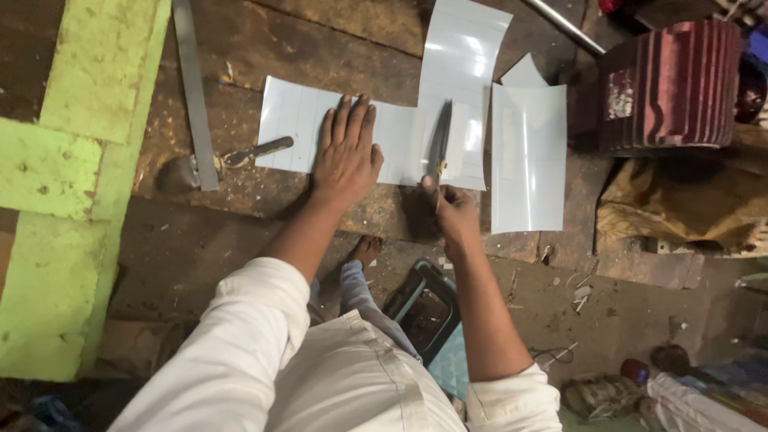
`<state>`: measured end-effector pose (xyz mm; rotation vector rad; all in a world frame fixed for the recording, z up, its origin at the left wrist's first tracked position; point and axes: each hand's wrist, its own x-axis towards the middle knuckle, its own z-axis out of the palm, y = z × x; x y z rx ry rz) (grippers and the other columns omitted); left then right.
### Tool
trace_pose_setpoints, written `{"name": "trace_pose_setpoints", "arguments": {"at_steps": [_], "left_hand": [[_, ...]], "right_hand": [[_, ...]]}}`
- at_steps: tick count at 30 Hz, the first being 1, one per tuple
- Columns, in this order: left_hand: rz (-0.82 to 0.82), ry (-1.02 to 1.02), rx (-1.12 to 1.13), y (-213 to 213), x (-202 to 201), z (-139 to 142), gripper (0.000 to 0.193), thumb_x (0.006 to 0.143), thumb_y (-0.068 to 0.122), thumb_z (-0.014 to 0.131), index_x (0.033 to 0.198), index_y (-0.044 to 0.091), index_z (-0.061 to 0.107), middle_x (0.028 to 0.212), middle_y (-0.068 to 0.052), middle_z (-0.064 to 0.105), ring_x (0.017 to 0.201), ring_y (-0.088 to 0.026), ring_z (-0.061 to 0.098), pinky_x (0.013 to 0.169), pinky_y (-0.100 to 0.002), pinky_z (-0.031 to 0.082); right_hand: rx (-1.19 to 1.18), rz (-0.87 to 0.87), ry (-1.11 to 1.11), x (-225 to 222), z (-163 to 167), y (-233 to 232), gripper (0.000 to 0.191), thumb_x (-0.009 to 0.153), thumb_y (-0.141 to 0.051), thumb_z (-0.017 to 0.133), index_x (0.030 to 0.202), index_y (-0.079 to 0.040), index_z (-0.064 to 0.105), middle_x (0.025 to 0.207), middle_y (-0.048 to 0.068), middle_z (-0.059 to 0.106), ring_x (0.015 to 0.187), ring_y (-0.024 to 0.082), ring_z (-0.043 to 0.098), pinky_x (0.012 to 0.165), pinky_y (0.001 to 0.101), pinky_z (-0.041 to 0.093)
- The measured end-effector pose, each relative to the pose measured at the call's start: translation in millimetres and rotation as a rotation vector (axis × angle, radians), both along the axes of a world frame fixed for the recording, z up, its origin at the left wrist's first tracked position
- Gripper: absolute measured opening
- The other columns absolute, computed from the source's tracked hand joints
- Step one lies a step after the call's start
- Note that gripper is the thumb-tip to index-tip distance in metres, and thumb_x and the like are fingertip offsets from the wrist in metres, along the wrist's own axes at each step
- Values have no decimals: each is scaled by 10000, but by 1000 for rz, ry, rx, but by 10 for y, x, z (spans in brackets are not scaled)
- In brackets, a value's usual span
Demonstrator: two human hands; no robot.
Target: The person marks a white sheet with a ruler and pencil, then uses scissors to cut the sheet into multiple strips. The person holds the sheet and cuts along the marked lines, separating the material into smaller pieces.
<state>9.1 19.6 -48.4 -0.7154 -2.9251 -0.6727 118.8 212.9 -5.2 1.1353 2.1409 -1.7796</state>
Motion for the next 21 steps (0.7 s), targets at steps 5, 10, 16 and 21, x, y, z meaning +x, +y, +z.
{"name": "trace_pose_setpoints", "arguments": {"at_steps": [5,10,16,21], "left_hand": [[-60,-91,97,86,-3,102,646,953,236,549,1541,5,416,1666,-185,282,1555,-349,225,1256,-519,191],[-37,-3,52,36,-76,97,600,1047,333,527,1546,12,439,1643,-219,286,1527,-394,236,1241,-565,162],[23,59,-6,-439,145,110,604,1046,435,472,1560,118,470,1638,-211,316,1530,-428,220,1232,-576,158],[77,-47,-24,-605,411,194,659,998,478,519,1554,128,480,1593,-222,354,1505,-440,225,1233,-595,159]], "right_hand": [[99,29,-162,614,110,147,609,735,-561,815,1044,-42,742,708,50,596,568,150,514,487,320,420],[-8,91,-162,1345,29,14,581,875,-532,743,1038,26,734,824,35,619,717,125,523,633,287,438],[-13,239,-171,1760,-5,-201,481,860,-497,728,1021,-44,710,831,0,632,773,107,520,685,267,444],[-102,292,-122,1695,3,-355,456,902,-506,702,984,-58,695,810,-30,634,755,76,537,669,249,451]]}}
